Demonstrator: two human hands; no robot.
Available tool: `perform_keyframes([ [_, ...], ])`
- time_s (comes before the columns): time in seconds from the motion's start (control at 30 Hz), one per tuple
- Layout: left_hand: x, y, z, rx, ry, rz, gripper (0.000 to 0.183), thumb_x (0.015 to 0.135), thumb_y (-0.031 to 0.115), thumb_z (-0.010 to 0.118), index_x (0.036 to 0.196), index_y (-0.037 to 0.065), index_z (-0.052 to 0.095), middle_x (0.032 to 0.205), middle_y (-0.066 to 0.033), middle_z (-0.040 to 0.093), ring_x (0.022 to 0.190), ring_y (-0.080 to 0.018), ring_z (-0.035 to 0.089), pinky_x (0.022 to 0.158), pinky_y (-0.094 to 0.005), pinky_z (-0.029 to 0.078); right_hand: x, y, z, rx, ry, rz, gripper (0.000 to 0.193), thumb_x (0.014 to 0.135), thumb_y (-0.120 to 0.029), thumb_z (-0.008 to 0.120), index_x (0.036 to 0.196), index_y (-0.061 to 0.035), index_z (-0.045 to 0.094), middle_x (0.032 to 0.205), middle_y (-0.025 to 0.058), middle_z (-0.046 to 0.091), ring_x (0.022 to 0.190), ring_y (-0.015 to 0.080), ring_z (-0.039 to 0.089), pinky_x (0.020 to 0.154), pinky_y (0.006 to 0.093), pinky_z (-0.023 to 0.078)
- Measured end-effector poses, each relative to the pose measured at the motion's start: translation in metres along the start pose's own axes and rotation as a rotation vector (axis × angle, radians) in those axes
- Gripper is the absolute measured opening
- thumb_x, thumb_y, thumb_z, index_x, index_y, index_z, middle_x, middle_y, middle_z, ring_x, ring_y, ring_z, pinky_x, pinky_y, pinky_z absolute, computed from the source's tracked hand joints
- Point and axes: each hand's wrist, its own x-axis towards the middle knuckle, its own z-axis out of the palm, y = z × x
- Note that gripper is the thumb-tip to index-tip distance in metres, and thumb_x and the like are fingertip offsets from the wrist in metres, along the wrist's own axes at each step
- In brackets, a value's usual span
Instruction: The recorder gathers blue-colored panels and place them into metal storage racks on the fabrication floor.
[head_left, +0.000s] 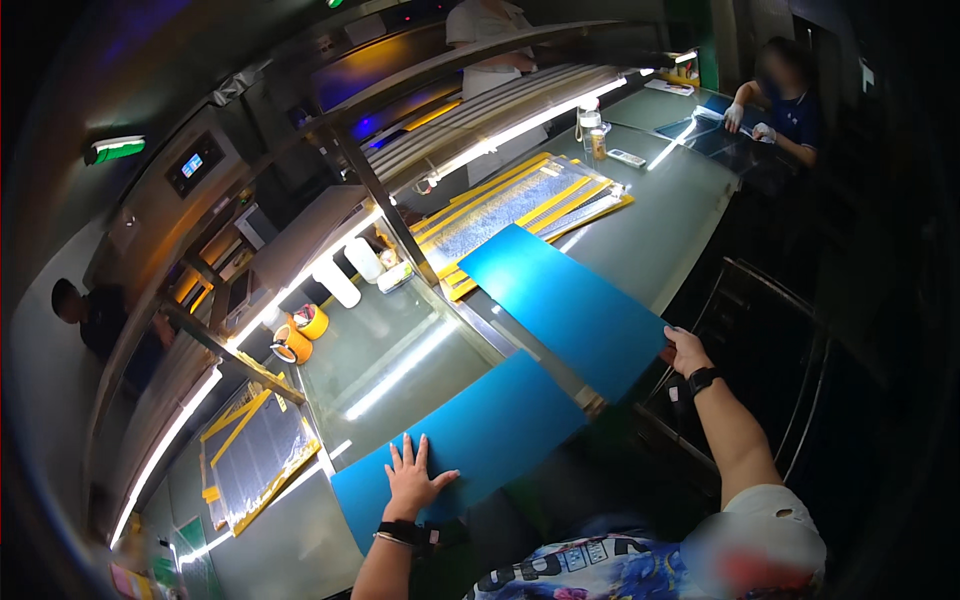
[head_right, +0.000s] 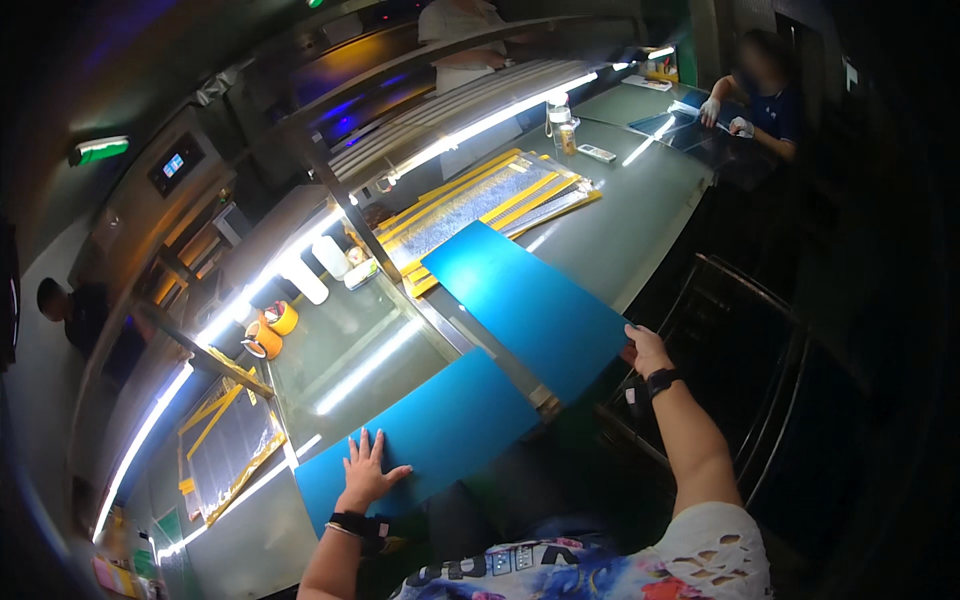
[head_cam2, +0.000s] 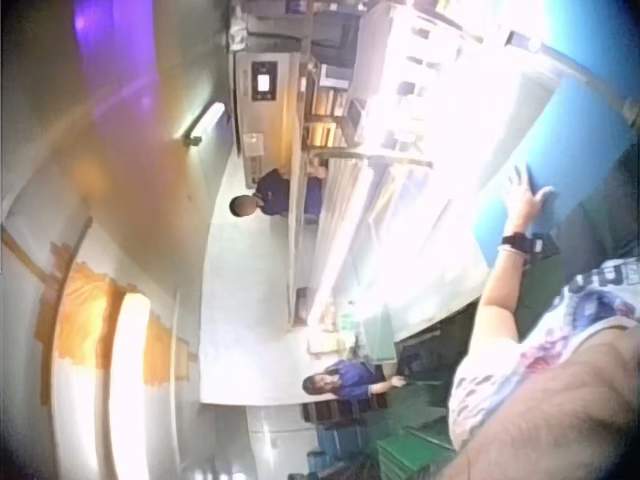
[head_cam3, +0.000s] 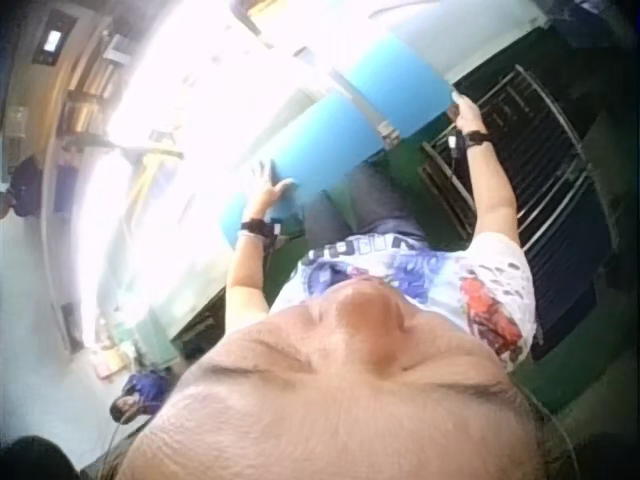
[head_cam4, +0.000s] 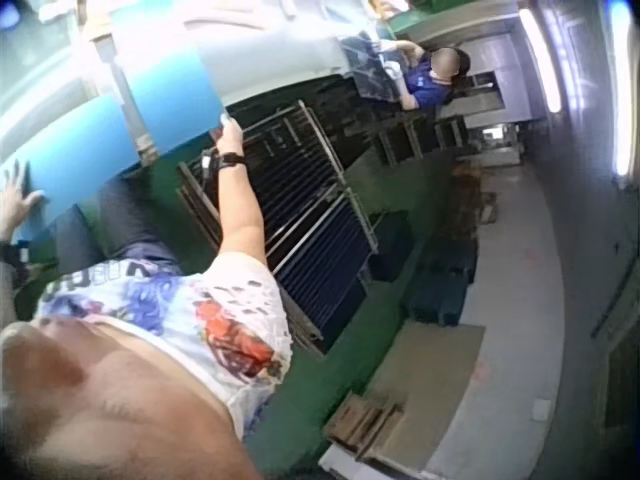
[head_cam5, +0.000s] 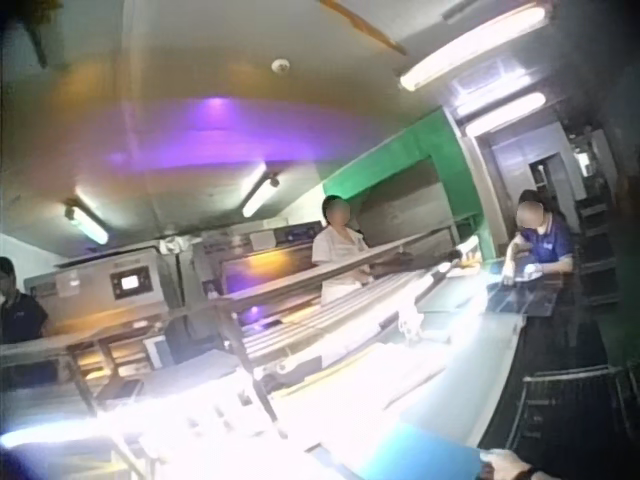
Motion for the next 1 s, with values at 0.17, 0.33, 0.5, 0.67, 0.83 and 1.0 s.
perform_keyframes([
  [0.17, 0.024, 0.03, -0.031, -0.157, -0.093, 0.117, 0.085, 0.072, 0.06, 0.055, 0.133, 0.007, 0.03, 0.14, -0.0177, 0.02, 0.128, -0.0362, 0.021, 0.1, -0.0492, 0.024, -0.055, -0.057, 0.031, 0.074, -0.102, -0.452, 0.006, 0.084, -0.014, 0.055, 0.079, -0.0111, 0.055, 0.073, -0.0013, 0.056, 0.06, 0.0105, 0.054, 0.054, 0.0221, 0.045],
  [0.33, 0.064, 0.142, -0.081, -1.559, -0.44, 0.307, 0.075, 0.084, 0.056, 0.039, 0.136, 0.006, 0.02, 0.14, -0.014, 0.023, 0.125, -0.0283, 0.03, 0.101, -0.0415, 0.028, -0.167, -0.087, 0.078, -0.839, 0.121, -1.228, 0.014, 0.085, -0.014, 0.053, 0.08, -0.0007, 0.055, 0.07, 0.0071, 0.057, 0.058, 0.0152, 0.056, 0.049, 0.0265, 0.043],
  [0.5, 0.114, 0.224, -0.03, -2.473, -1.015, 0.262, 0.093, 0.069, 0.075, 0.038, 0.131, 0.005, 0.03, 0.131, -0.0153, 0.036, 0.116, -0.0328, 0.038, 0.096, -0.0466, 0.031, -0.174, -0.014, 0.103, -1.208, -0.529, -1.639, 0.019, 0.073, -0.005, 0.06, 0.091, 0.0012, 0.058, 0.097, 0.0156, 0.06, 0.092, 0.0315, 0.058, 0.075, 0.0345, 0.049],
  [0.67, 0.12, 0.252, 0.039, -2.641, -0.95, 0.103, 0.083, 0.068, 0.075, 0.042, 0.116, 0.008, 0.05, 0.112, -0.0127, 0.054, 0.098, -0.0301, 0.051, 0.085, -0.0466, 0.039, -0.147, 0.017, 0.082, -1.219, -0.746, -1.305, 0.02, 0.07, -0.009, 0.064, 0.088, -0.0012, 0.06, 0.101, 0.015, 0.06, 0.096, 0.0315, 0.057, 0.08, 0.036, 0.047],
  [0.83, 0.102, 0.255, 0.018, -2.67, -0.91, -0.017, 0.084, 0.066, 0.076, 0.042, 0.116, 0.009, 0.05, 0.116, -0.0116, 0.052, 0.103, -0.0282, 0.048, 0.089, -0.0461, 0.037, -0.148, 0.025, 0.082, -1.245, -0.605, -1.355, 0.005, 0.077, -0.005, 0.055, 0.079, -0.0004, 0.058, 0.083, 0.014, 0.063, 0.078, 0.0257, 0.062, 0.068, 0.0327, 0.049],
  [1.0, 0.144, 0.243, 0.071, -2.578, -1.073, 0.086, 0.079, 0.071, 0.073, 0.041, 0.114, 0.006, 0.05, 0.116, -0.0121, 0.052, 0.104, -0.0273, 0.049, 0.09, -0.0457, 0.038, -0.118, -0.033, 0.092, -0.398, -0.329, -0.543, 0.015, 0.087, -0.008, 0.047, 0.074, -0.0018, 0.053, 0.073, 0.004, 0.059, 0.061, 0.0099, 0.054, 0.059, 0.0238, 0.045],
])
